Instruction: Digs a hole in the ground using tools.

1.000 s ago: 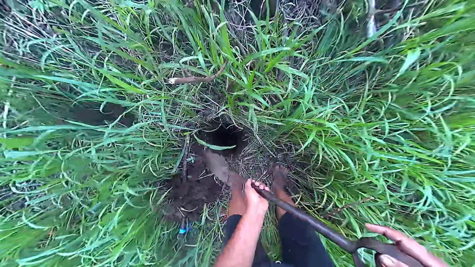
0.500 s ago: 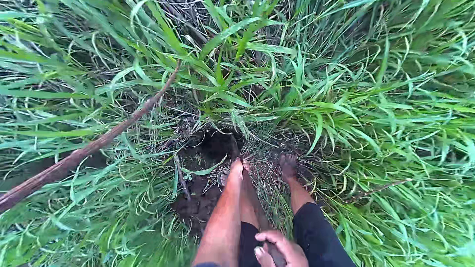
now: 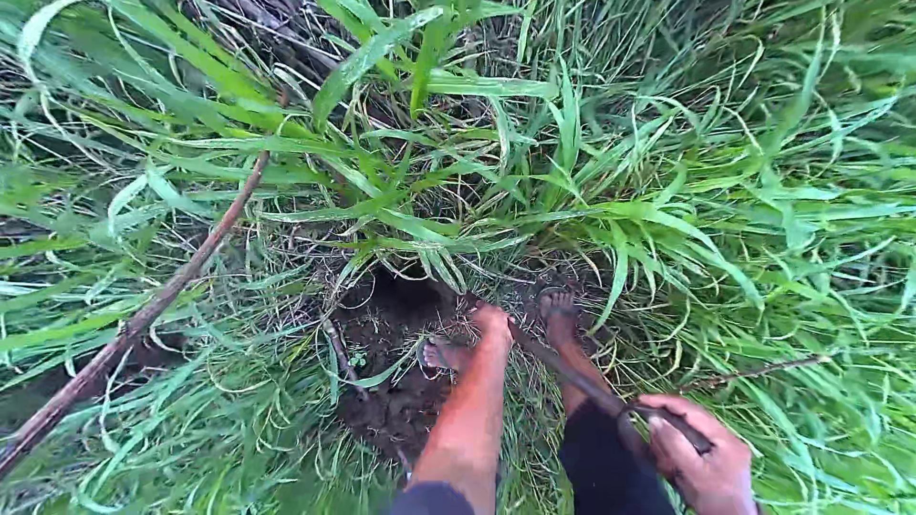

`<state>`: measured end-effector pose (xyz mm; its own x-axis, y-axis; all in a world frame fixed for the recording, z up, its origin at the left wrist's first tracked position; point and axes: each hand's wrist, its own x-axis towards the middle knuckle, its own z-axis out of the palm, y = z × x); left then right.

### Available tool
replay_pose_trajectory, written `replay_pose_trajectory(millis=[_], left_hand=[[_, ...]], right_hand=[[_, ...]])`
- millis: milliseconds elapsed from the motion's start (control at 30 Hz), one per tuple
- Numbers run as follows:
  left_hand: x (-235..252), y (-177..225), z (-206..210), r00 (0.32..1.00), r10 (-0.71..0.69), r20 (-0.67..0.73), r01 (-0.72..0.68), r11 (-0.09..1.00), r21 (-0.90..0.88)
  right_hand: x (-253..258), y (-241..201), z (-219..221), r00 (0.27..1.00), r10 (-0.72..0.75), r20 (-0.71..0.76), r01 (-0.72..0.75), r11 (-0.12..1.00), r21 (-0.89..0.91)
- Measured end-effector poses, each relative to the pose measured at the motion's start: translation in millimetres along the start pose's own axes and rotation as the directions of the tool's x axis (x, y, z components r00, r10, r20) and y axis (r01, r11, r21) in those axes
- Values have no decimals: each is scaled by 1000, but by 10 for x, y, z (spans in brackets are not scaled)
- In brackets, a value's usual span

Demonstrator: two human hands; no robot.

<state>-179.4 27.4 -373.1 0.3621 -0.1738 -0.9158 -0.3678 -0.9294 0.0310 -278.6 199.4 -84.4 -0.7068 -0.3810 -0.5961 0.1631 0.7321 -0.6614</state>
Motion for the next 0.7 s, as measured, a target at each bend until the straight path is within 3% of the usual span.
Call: replay_pose_trajectory(millis=[167, 300, 367, 433, 500, 600, 700], left_hand=[[103, -51, 580, 992, 43, -120, -37, 998, 51], [327, -34, 1013, 974, 101, -204, -103, 995, 4], [417, -102, 1100, 967, 95, -237, -103, 994, -23], [477, -155, 1098, 969, 89, -229, -102, 994, -44], [471, -133, 977, 980, 50, -191, -86, 980, -182], [497, -36, 488, 998, 53, 46, -23, 863, -505], [487, -96, 141, 974, 95, 205, 40, 820, -570]], right_hand=[[906, 820, -396, 989, 69, -130, -77, 995, -58], [1710, 1464, -574, 993, 70, -97, -71, 997, -8], [1856, 1716, -639, 998, 35, -60, -34, 999, 11], [1837, 1711, -611, 996, 49, -78, -48, 999, 16], [1650, 1406, -483, 986, 90, -142, -95, 995, -25], [1224, 929, -273, 991, 35, -130, -46, 996, -81], [1031, 802, -238, 995, -26, -95, 17, 995, -94]])
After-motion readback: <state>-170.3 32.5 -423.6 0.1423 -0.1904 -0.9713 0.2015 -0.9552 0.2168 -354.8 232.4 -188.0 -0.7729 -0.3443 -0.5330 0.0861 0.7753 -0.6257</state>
